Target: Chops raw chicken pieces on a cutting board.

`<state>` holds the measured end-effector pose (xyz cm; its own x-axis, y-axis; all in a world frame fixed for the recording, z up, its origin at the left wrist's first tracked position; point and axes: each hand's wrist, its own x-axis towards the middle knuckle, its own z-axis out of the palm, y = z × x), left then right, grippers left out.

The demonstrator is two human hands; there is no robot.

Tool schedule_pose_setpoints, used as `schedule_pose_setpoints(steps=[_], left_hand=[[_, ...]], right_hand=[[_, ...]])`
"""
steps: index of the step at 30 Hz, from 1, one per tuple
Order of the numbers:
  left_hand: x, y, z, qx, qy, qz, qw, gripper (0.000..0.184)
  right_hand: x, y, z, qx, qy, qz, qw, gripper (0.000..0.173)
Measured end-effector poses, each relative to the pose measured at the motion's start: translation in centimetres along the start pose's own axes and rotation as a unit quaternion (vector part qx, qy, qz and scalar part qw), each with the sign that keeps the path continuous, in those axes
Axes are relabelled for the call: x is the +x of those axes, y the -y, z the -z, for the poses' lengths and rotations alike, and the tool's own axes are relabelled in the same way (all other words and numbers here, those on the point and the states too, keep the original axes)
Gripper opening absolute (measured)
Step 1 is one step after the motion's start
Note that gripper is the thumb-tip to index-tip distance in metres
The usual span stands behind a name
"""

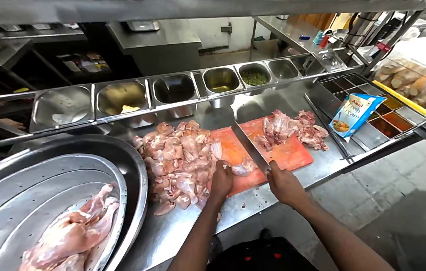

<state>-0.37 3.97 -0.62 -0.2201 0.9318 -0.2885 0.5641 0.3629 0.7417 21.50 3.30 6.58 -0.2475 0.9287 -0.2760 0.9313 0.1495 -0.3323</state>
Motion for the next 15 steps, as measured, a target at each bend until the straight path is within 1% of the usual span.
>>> schedule_pose_setpoints(steps=[2,4,5,7,8,9,10,12,13,15], left_hand=[[-0.3,-0.3,-0.5,-0.006,-0.003,-0.015,1.000,0.033],[-0.6,-0.6,-0.7,0.008,-0.006,-0.017,1.000,0.033],[-0.6,-0.7,-0.6,0.030,-0.006,-0.015,0.999,0.034],[-0.7,-1.1,-0.3,0.126,-0.019,-0.019,0.992,0.036],[-0.9,-1.1,-0.4,0.188,-0.041,-0.041,0.980,0.036],[-1.1,-0.9,-0.8,0.237,-0.075,-0.085,0.965,0.033],[-1.1,-0.5,-1.3,0.260,-0.104,-0.138,0.950,0.030],[-0.5,0.1,-2.2,0.257,-0.125,-0.241,0.927,0.027],[-0.2,0.4,-2.6,0.249,-0.126,-0.275,0.920,0.027],[0.4,0.8,-3.3,0.243,-0.132,-0.297,0.914,0.026]], right_hand=[[0.1,0.2,-0.4,-0.009,0.018,0.000,1.000,0.026],[0.2,0.2,-1.0,-0.025,0.059,-0.011,0.998,0.027],[0.3,0.2,-1.3,-0.030,0.079,-0.019,0.996,0.028],[0.4,0.3,-1.4,-0.038,0.106,-0.033,0.993,0.028],[0.5,0.4,-1.3,-0.037,0.111,-0.039,0.992,0.028],[0.6,0.4,-1.2,-0.036,0.114,-0.041,0.992,0.028],[0.6,0.4,-1.1,-0.035,0.117,-0.041,0.992,0.028],[0.7,0.5,-1.0,-0.039,0.122,-0.039,0.991,0.027],[0.7,0.6,-0.9,-0.041,0.126,-0.040,0.990,0.026],[0.6,0.6,-0.8,-0.044,0.130,-0.040,0.990,0.026]])
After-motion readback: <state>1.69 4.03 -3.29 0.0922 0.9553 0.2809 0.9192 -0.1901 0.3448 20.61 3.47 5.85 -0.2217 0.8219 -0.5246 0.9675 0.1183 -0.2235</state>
